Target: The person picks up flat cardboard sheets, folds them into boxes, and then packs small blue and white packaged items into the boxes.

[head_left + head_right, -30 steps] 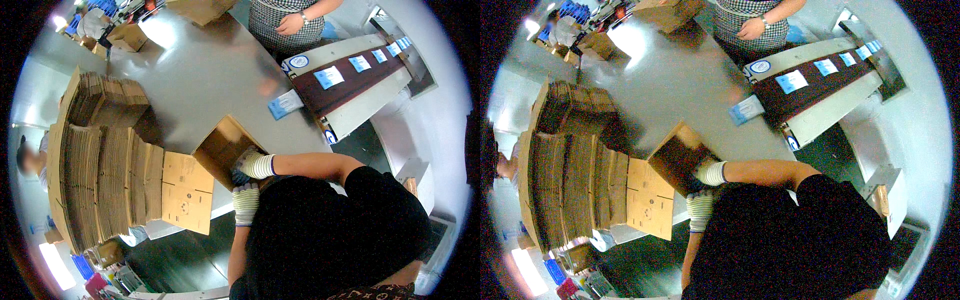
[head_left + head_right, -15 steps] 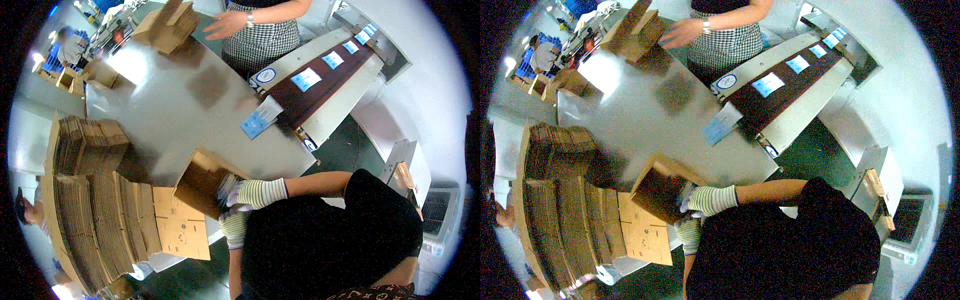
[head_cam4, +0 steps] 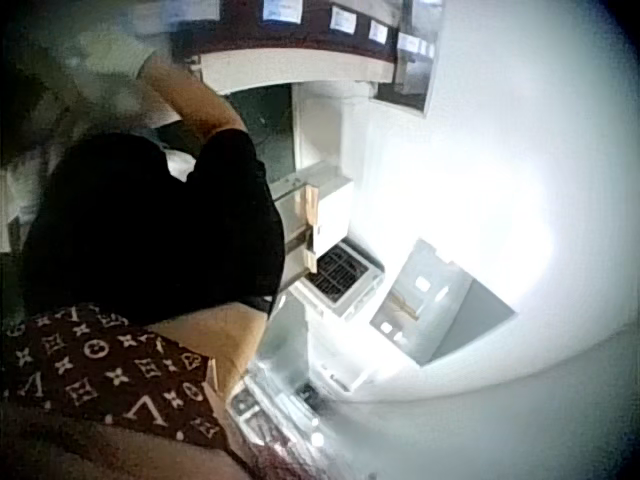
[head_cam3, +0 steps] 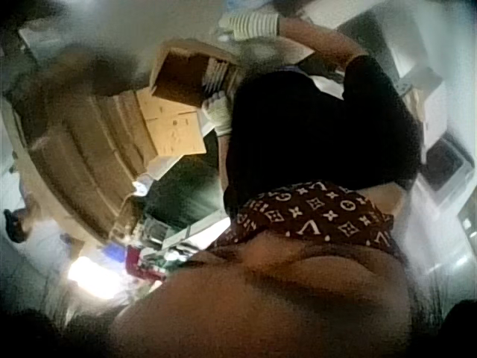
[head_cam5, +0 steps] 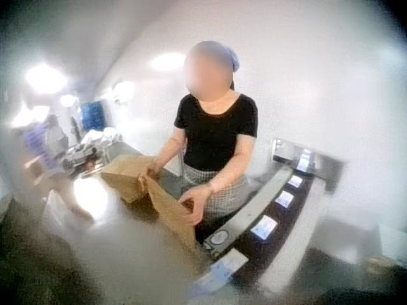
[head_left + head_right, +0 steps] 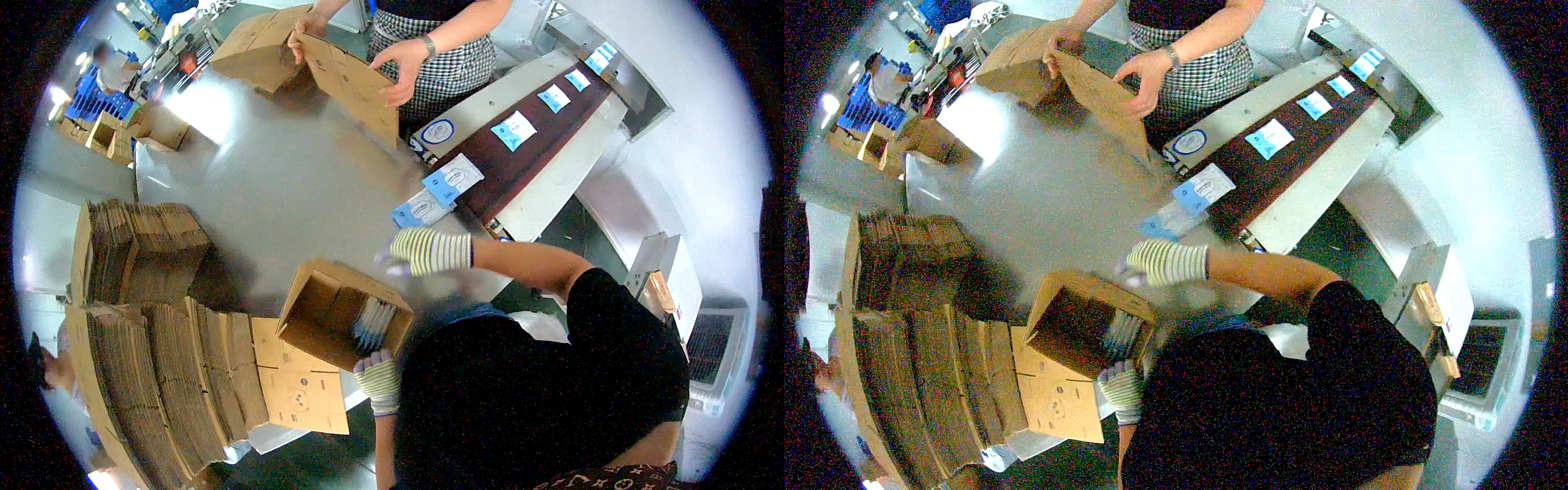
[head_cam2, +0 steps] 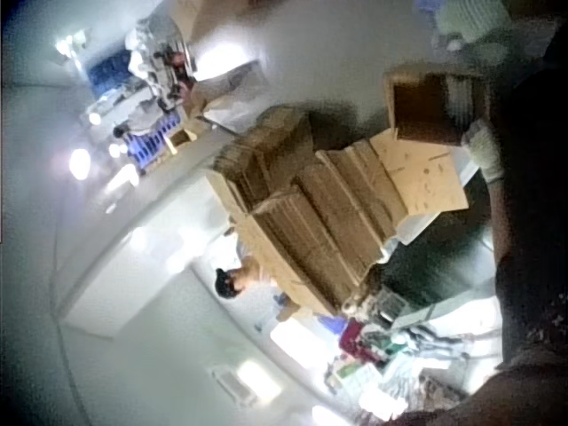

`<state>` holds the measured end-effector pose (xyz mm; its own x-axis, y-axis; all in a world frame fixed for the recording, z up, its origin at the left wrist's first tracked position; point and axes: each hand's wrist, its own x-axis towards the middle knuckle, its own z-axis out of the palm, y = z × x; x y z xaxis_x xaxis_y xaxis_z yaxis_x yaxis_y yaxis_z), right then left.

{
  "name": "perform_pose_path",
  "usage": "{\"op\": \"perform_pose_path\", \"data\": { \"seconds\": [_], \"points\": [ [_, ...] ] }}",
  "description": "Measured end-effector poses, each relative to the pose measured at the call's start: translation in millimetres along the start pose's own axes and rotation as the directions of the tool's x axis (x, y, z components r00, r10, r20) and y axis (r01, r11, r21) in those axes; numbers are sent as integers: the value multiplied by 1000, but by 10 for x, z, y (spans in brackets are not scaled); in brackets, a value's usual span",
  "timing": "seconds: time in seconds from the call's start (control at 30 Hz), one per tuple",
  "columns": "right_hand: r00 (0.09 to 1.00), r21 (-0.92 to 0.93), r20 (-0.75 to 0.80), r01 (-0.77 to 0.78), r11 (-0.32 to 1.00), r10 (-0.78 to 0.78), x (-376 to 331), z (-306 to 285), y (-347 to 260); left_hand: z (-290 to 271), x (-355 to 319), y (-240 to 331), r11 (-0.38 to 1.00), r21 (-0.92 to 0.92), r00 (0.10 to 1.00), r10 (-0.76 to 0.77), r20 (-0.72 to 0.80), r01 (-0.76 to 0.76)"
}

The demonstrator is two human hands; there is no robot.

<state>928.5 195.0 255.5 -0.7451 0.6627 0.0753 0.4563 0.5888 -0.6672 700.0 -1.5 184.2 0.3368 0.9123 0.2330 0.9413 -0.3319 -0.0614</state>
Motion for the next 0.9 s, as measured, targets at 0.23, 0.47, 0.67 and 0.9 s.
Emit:
{"op": "perform_pose_path", "data": {
  "seconds": [0.23, 0.47, 0.67, 0.9],
  "points": [
    [899, -496, 177, -269, 825, 400, 320, -156, 1150, 15, 41, -90, 999, 6, 998, 40, -50, -40],
    [772, -656, 292, -268, 706, 565, 539, -385, 1848, 95, 24, -131, 999, 13, 999, 51, -4, -51],
    [681, -539, 467, -286, 792, 564, 729, -320, 2007, 88, 8, -150, 1000, 4, 1000, 23, 17, -23],
    [498, -574, 690, -66, 816, 525, 606, 91, 2373, 43, 52, -132, 999, 33, 999, 8, 39, -9]
  ]
}}
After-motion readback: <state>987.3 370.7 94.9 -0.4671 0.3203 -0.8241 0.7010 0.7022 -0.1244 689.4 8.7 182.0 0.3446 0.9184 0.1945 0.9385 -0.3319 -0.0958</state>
